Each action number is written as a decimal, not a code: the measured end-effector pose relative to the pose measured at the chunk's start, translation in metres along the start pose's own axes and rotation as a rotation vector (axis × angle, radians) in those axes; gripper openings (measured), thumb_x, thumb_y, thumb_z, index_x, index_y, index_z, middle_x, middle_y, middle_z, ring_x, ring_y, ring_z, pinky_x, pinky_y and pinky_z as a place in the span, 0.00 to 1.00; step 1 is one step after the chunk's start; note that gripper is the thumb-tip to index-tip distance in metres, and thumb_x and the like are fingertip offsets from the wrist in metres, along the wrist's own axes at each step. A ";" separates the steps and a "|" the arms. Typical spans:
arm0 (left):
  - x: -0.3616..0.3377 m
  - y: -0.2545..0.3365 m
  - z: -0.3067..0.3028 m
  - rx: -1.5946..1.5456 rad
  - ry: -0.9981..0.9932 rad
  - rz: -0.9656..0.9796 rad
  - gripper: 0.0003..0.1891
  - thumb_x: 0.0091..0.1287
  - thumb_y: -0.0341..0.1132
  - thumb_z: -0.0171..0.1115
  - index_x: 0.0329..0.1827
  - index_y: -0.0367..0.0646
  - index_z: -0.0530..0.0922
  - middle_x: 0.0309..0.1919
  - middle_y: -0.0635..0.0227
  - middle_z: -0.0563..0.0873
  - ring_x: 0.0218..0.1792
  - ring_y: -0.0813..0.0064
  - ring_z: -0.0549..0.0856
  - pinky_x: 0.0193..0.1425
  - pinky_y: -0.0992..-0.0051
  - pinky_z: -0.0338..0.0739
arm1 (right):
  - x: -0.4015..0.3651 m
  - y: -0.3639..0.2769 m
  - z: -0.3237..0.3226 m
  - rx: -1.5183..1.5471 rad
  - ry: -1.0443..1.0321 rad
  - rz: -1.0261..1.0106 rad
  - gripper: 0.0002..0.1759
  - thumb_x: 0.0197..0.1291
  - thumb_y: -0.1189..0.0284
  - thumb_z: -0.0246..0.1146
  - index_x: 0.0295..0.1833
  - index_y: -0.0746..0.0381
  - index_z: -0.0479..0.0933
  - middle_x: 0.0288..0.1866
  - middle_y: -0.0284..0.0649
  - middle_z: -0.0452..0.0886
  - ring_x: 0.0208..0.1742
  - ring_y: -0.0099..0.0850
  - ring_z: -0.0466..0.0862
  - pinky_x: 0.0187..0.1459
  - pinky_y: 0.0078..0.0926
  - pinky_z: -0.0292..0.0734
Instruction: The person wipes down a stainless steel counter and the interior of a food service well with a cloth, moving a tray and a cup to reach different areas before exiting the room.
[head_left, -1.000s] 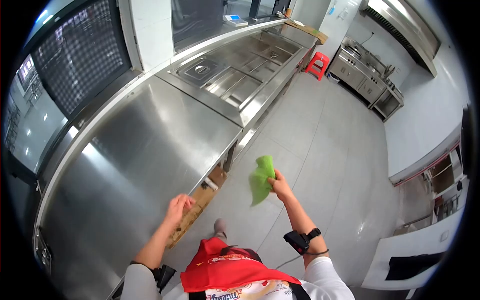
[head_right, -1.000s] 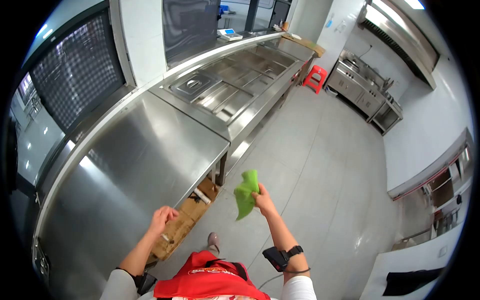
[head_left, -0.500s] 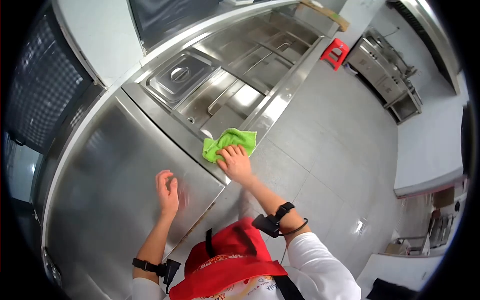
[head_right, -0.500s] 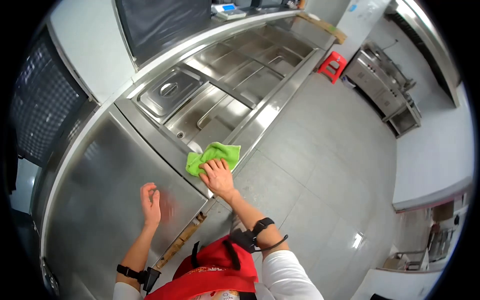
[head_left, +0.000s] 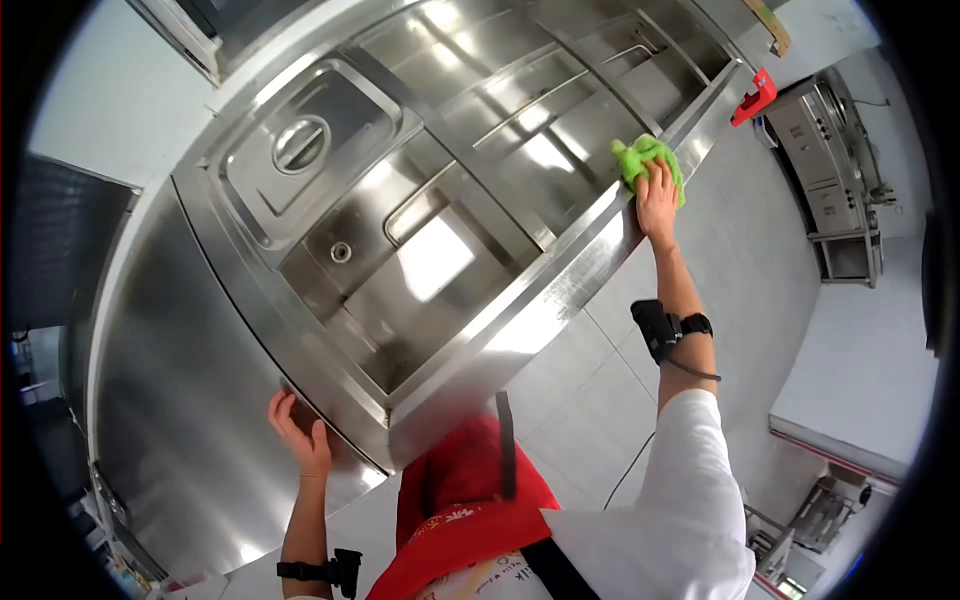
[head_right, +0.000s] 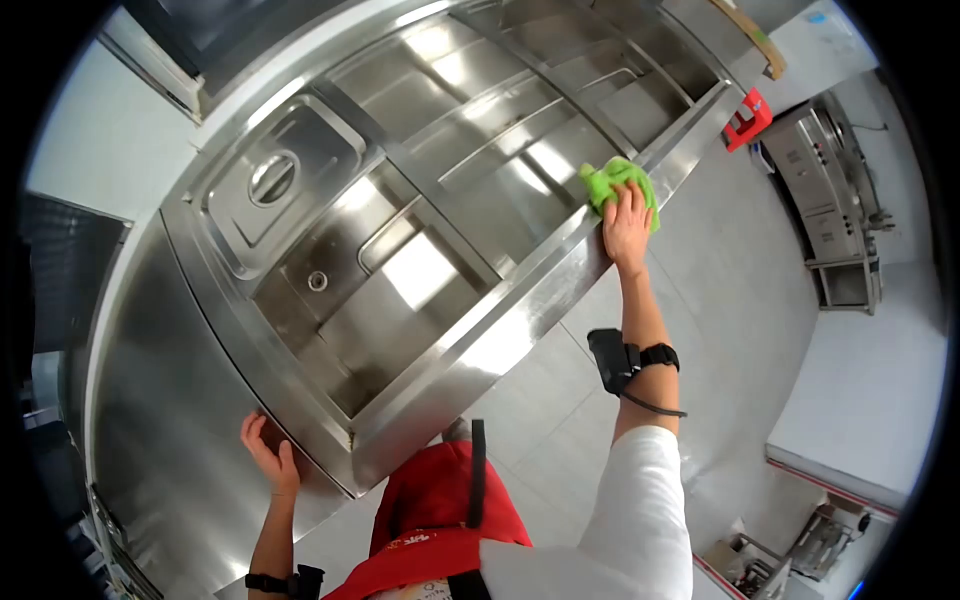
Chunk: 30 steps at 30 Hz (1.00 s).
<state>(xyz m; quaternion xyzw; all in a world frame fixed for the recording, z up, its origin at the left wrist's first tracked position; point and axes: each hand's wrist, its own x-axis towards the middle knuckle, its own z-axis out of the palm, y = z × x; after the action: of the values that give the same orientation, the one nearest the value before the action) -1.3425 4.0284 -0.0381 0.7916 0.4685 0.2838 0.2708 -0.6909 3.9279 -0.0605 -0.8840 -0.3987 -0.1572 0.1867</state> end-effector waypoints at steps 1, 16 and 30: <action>0.000 0.001 -0.001 0.000 -0.011 -0.006 0.28 0.64 0.44 0.57 0.62 0.35 0.65 0.64 0.50 0.63 0.64 0.53 0.64 0.68 0.58 0.58 | 0.004 0.000 0.004 -0.027 0.026 0.039 0.18 0.65 0.68 0.52 0.58 0.59 0.73 0.66 0.47 0.69 0.65 0.48 0.68 0.66 0.46 0.59; 0.002 0.012 -0.002 0.141 -0.066 -0.033 0.27 0.63 0.40 0.56 0.62 0.35 0.65 0.66 0.50 0.61 0.66 0.50 0.64 0.70 0.57 0.57 | -0.156 -0.097 -0.072 0.354 -0.474 -0.425 0.29 0.60 0.65 0.53 0.69 0.46 0.67 0.73 0.43 0.61 0.73 0.44 0.61 0.71 0.50 0.52; -0.005 0.010 -0.004 0.091 -0.006 0.057 0.25 0.68 0.43 0.53 0.62 0.34 0.66 0.65 0.52 0.62 0.65 0.52 0.65 0.69 0.60 0.58 | -0.218 -0.165 -0.086 0.251 -0.351 -0.327 0.33 0.49 0.73 0.63 0.65 0.53 0.69 0.68 0.46 0.66 0.73 0.47 0.60 0.69 0.58 0.55</action>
<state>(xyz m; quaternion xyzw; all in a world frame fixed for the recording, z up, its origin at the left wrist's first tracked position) -1.3409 4.0204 -0.0293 0.8169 0.4575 0.2673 0.2277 -0.9658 3.8493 -0.0438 -0.7915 -0.5788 0.0213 0.1951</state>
